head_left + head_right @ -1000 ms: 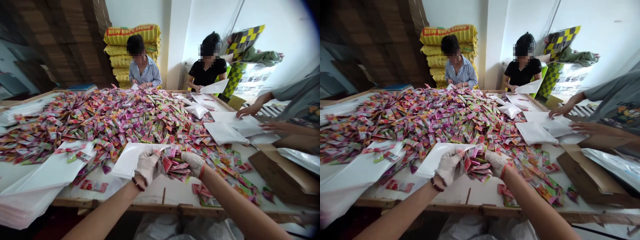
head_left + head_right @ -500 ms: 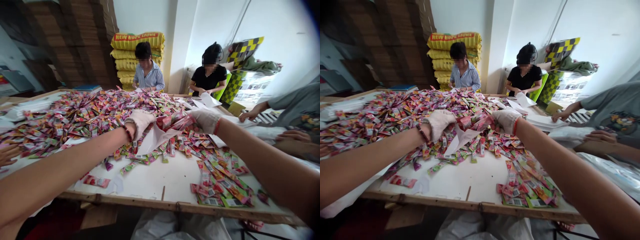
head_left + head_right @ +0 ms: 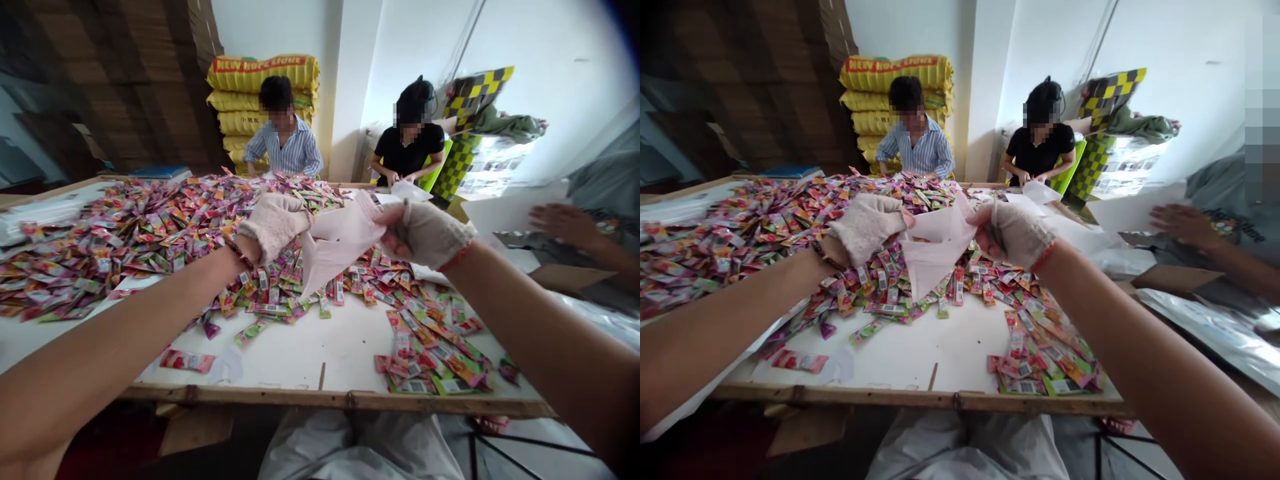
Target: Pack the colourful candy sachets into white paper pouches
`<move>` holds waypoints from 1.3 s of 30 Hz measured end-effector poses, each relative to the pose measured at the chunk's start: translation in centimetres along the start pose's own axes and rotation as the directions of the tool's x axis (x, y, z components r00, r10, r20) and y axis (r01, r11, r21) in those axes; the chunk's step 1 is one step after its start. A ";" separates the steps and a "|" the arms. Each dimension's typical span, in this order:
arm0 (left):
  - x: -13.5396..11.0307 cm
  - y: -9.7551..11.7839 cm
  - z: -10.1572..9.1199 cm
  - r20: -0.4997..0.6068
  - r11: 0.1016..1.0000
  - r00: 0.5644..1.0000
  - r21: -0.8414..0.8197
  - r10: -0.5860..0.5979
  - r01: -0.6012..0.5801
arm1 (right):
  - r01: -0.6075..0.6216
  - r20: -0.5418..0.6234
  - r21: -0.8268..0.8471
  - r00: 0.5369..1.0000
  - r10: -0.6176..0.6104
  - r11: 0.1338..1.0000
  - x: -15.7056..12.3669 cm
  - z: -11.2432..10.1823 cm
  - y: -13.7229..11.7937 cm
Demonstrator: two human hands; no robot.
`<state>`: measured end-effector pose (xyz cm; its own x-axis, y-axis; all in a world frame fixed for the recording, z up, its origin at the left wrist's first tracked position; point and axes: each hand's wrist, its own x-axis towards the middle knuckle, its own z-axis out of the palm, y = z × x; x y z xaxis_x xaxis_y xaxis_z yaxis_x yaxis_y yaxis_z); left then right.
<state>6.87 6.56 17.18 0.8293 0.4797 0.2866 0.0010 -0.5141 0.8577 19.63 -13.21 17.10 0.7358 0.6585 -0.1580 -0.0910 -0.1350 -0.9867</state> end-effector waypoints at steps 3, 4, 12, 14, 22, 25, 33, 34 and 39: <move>-2.4 -0.4 0.8 0.072 0.985 0.987 0.081 0.145 -0.151 | -0.067 0.092 -0.122 0.993 0.078 0.990 -4.3 0.5 3.5; -3.8 -0.8 1.4 0.139 0.978 0.974 0.078 0.180 -0.192 | -0.068 0.146 -0.193 0.985 0.097 0.979 -6.1 0.7 5.3; -19.1 -6.3 4.2 0.298 0.993 0.948 0.000 -0.112 0.117 | 0.060 0.284 -0.666 0.942 0.179 0.743 -19.7 0.8 16.0; -21.9 -8.1 4.1 0.299 0.940 0.898 -0.010 -0.323 0.341 | 0.136 0.300 -0.654 0.950 0.091 0.744 -21.2 1.3 16.0; -29.4 -12.6 9.1 0.605 0.479 0.601 -0.375 -0.521 0.793 | 0.557 0.504 -0.486 0.808 -0.305 0.673 -18.8 7.2 21.1; -29.4 -12.2 9.7 0.608 0.412 0.611 -0.452 -0.507 0.791 | 0.583 0.490 -0.470 0.797 -0.354 0.662 -17.6 8.6 22.1; -27.3 -10.7 6.8 0.604 0.371 0.522 -0.366 -0.603 0.853 | 0.098 0.156 0.030 0.983 -0.101 0.995 -21.1 3.4 21.8; -27.3 -10.7 6.4 0.578 0.381 0.520 -0.354 -0.629 0.854 | 0.032 0.088 0.028 0.996 -0.035 0.999 -22.0 1.3 22.4; -27.9 -11.9 3.2 0.395 0.538 0.563 -0.184 -0.726 0.823 | -0.067 -0.131 -0.664 0.991 -0.027 0.745 -25.4 -9.4 26.9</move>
<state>-14.48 -3.03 -2.40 0.6870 0.3627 -0.6297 0.5797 0.2490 0.7758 4.82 -40.50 -5.10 0.8194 0.5595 -0.1245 0.3283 -0.6361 -0.6983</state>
